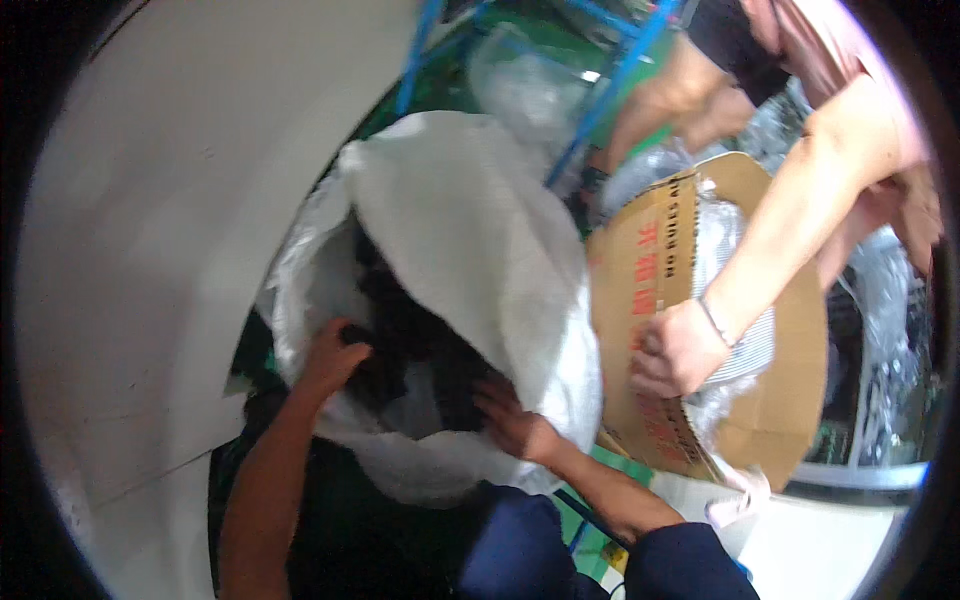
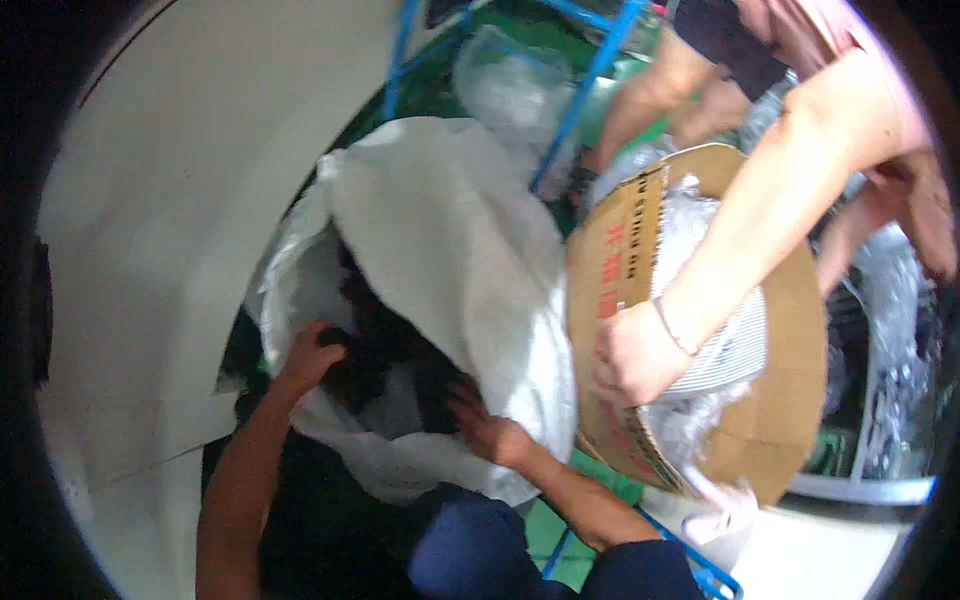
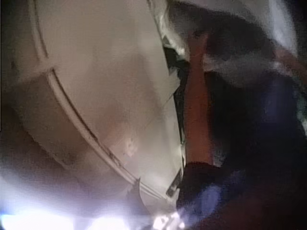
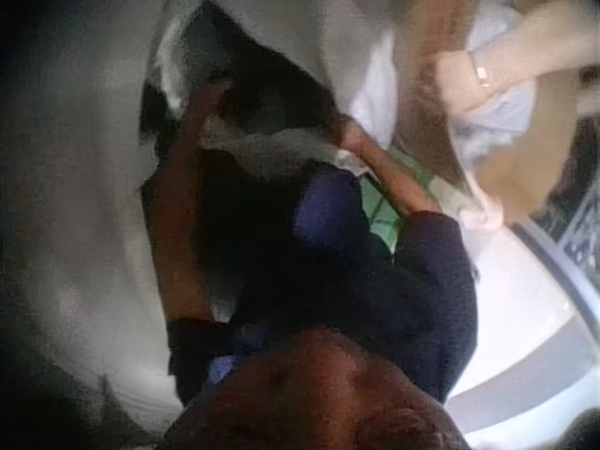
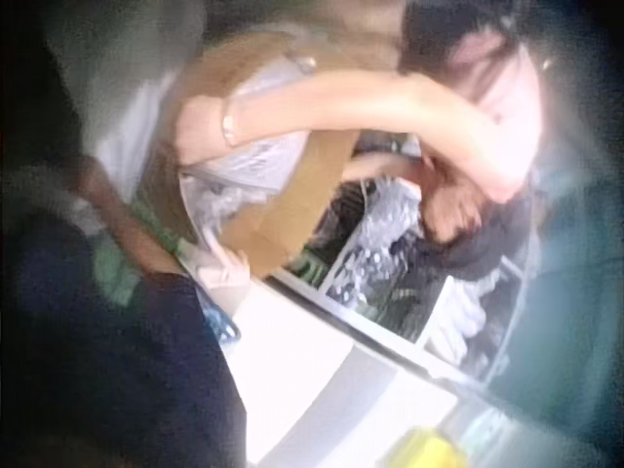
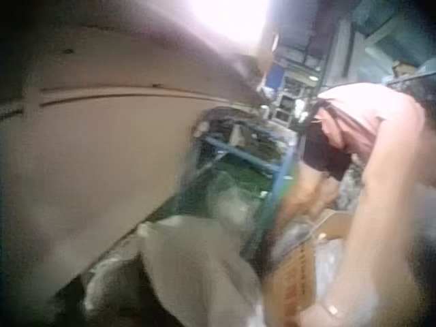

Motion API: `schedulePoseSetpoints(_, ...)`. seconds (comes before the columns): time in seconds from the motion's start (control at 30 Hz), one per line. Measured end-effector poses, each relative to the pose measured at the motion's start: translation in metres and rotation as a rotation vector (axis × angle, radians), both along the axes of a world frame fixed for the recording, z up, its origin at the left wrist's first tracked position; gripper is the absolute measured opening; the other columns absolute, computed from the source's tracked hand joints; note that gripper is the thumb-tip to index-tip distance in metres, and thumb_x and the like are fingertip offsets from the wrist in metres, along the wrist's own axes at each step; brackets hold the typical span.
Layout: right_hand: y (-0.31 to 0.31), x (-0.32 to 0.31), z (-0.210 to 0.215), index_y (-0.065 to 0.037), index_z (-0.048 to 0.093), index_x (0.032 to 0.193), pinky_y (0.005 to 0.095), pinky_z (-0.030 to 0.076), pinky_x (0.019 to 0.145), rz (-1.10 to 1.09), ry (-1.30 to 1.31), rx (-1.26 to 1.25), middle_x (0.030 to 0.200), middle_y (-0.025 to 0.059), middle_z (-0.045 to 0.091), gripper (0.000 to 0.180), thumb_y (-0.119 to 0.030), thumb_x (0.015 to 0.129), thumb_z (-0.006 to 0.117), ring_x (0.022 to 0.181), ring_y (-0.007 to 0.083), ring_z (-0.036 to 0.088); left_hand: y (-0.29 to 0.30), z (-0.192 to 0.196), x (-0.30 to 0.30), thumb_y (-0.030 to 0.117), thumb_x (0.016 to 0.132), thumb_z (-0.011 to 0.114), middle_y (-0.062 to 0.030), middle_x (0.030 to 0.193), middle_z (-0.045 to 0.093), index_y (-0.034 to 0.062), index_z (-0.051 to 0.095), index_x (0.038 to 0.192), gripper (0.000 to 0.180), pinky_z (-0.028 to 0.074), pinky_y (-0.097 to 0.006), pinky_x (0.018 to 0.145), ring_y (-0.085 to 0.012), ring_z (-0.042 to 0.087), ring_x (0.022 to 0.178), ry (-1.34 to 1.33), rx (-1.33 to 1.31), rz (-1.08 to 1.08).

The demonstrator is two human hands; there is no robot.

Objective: The person takes shoe components out of a white bag, turns them over and handles them by hand, and arranges them inside the bag.

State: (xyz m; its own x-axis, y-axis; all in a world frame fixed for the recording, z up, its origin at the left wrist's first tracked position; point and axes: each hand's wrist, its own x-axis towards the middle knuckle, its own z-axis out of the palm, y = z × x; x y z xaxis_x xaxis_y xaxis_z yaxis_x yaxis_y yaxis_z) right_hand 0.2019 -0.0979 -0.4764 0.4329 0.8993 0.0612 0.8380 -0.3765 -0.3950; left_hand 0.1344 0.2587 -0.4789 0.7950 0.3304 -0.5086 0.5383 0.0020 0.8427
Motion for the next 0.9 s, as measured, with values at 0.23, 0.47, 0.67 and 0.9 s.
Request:
schedulePoseSetpoints(0.23, -0.063, -0.004, -0.02, -0.001, 0.065, 0.11, 0.0386, 0.053, 0.09, 0.088, -0.599, -0.388, 0.103, 0.0168, 0.064, 0.026, -0.017, 0.091, 0.058, 0.1, 0.0355, 0.062, 0.001, -0.004, 0.0, 0.024, 0.074, 0.067, -0.0172, 0.116, 0.058, -0.0009, 0.052, 0.129, 0.062, 0.046, -0.042, 0.093, -0.0305, 0.058, 0.105, 0.02, 0.022, -0.039)
schedulePoseSetpoints(0.47, -0.072, -0.018, 0.0, -0.001, 0.067, 0.103, 0.047, 0.05, 0.082, -0.455, -0.497, -0.052, 0.091, 0.0181, 0.066, 0.032, -0.029, 0.089, 0.067, 0.087, 0.0385, 0.063, 0.0, -0.006, 0.002, 0.026, 0.073, 0.068, -0.0216, 0.131, 0.054, 0.0001, 0.049, 0.136, 0.07, 0.044, -0.042, 0.099, -0.0332, 0.055, 0.117, 0.137, 0.098, -0.004)
schedulePoseSetpoints(0.67, 0.01, 0.014, 0.071, 0.003, 0.062, 0.107, 0.0469, 0.048, 0.081, -0.681, 0.261, -0.428, 0.092, 0.0222, 0.064, 0.037, -0.027, 0.088, 0.068, 0.09, 0.04, 0.062, 0.011, -0.014, -0.001, 0.033, 0.075, 0.071, -0.0264, 0.138, 0.048, 0.0008, 0.046, 0.14, 0.077, 0.042, -0.044, 0.104, -0.0407, 0.052, 0.122, 0.146, 0.184, -0.099)
schedulePoseSetpoints(0.9, 0.021, 0.116, 0.029, 0.007, 0.036, 0.144, 0.0427, 0.032, 0.113, -0.695, 0.099, 0.079, 0.145, 0.0299, 0.042, 0.071, -0.02, 0.087, 0.07, 0.137, 0.042, 0.039, 0.003, -0.023, 0.005, 0.046, 0.071, 0.08, -0.0288, 0.135, 0.048, 0.0033, 0.052, 0.135, 0.082, 0.044, -0.044, 0.103, -0.0424, 0.053, 0.121, 0.114, 0.457, -0.202)
